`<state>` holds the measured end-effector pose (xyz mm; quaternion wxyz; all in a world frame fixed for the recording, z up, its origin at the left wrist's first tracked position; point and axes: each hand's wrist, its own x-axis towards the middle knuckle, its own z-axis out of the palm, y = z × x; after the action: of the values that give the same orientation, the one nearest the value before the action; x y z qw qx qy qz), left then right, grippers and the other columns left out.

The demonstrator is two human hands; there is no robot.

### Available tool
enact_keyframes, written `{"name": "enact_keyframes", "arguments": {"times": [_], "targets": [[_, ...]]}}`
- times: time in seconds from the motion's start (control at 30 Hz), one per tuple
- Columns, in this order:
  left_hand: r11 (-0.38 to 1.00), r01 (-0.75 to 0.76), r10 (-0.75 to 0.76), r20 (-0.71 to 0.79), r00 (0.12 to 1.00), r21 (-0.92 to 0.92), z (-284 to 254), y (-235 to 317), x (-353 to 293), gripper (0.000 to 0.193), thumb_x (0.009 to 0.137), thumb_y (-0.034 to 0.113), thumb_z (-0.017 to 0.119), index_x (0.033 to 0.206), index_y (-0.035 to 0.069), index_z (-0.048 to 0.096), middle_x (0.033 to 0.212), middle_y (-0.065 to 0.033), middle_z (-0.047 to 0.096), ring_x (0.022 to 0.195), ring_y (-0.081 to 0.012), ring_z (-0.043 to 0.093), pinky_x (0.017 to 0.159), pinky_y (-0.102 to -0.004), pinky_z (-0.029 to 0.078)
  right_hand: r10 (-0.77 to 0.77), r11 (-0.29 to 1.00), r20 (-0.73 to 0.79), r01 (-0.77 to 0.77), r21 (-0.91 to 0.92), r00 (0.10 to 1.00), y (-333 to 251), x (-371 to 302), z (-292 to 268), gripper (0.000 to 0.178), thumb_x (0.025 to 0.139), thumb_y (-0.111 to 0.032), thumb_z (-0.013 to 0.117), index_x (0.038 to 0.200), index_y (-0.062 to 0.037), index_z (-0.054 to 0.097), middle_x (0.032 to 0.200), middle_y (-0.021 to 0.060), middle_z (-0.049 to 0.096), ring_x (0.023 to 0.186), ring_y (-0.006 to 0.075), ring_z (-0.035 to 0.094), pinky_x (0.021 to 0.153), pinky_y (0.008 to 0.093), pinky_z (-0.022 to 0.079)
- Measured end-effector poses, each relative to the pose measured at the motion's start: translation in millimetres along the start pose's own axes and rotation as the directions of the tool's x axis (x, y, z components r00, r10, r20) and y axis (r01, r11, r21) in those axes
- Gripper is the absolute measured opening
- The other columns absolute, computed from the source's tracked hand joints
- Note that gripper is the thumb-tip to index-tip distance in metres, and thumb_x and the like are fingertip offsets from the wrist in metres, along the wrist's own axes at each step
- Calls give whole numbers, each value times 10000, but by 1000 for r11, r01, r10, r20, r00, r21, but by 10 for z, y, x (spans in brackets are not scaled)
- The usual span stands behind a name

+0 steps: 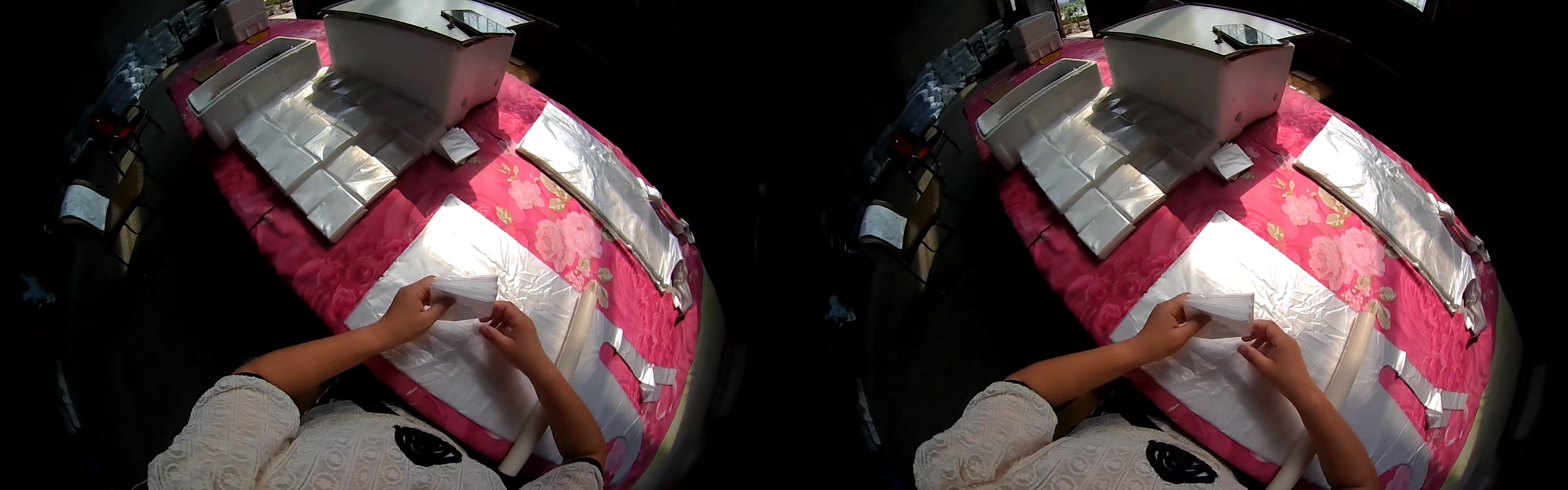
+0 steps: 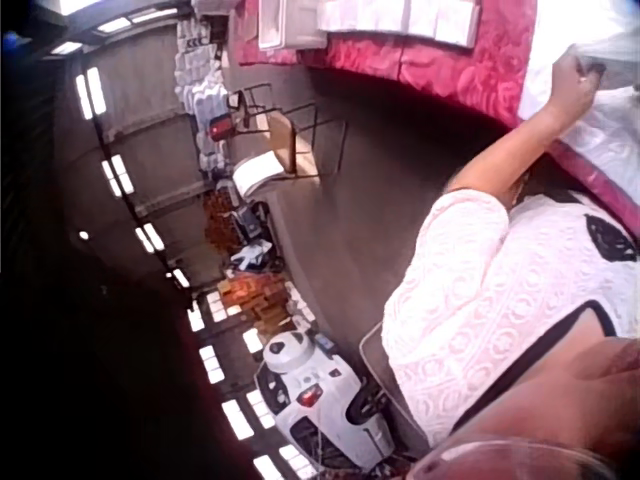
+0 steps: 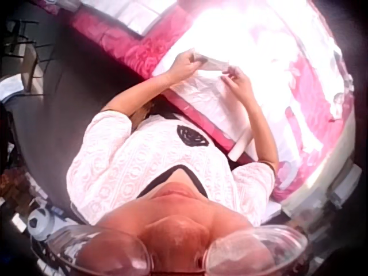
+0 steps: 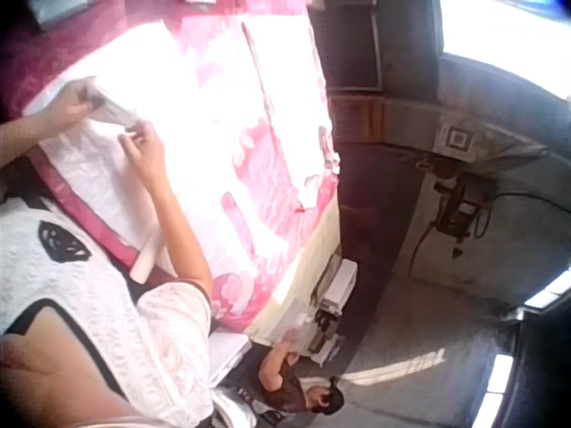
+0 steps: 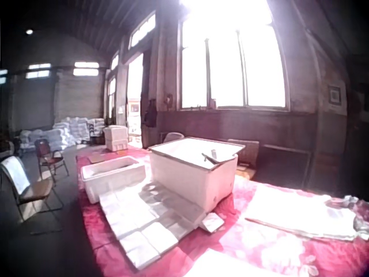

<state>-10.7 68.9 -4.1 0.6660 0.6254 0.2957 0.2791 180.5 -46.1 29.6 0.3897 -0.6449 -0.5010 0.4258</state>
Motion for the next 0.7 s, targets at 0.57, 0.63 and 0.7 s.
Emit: {"name": "enact_keyframes", "arguments": {"times": [0.57,0.63,0.7], "targets": [[870,1,-221,-388,895,-493,-1245,575,1388,216,898,171,556,1039,14,510,966,-73,585,842,-162,579,759,-301,514,30,972,61,-43,229,998,-425,973,155,411,891,-259,567,1207,-9,488,1034,70,607,929,123,563,783,253,447],[855,-2,-207,-346,915,-519,-1010,576,1264,224,897,173,559,1046,13,511,981,-69,585,851,-142,573,760,-286,501,74,965,24,-77,250,997,-602,1402,302,433,909,-348,524,1193,-23,493,1021,35,599,908,113,549,752,246,434],[851,-8,-178,-302,936,-526,-971,552,1199,236,894,179,568,1047,10,510,975,-66,581,855,-127,565,758,-277,490,115,937,22,-116,328,993,-720,1787,420,447,908,-386,511,1128,3,531,996,66,598,858,131,547,737,258,436]]}}
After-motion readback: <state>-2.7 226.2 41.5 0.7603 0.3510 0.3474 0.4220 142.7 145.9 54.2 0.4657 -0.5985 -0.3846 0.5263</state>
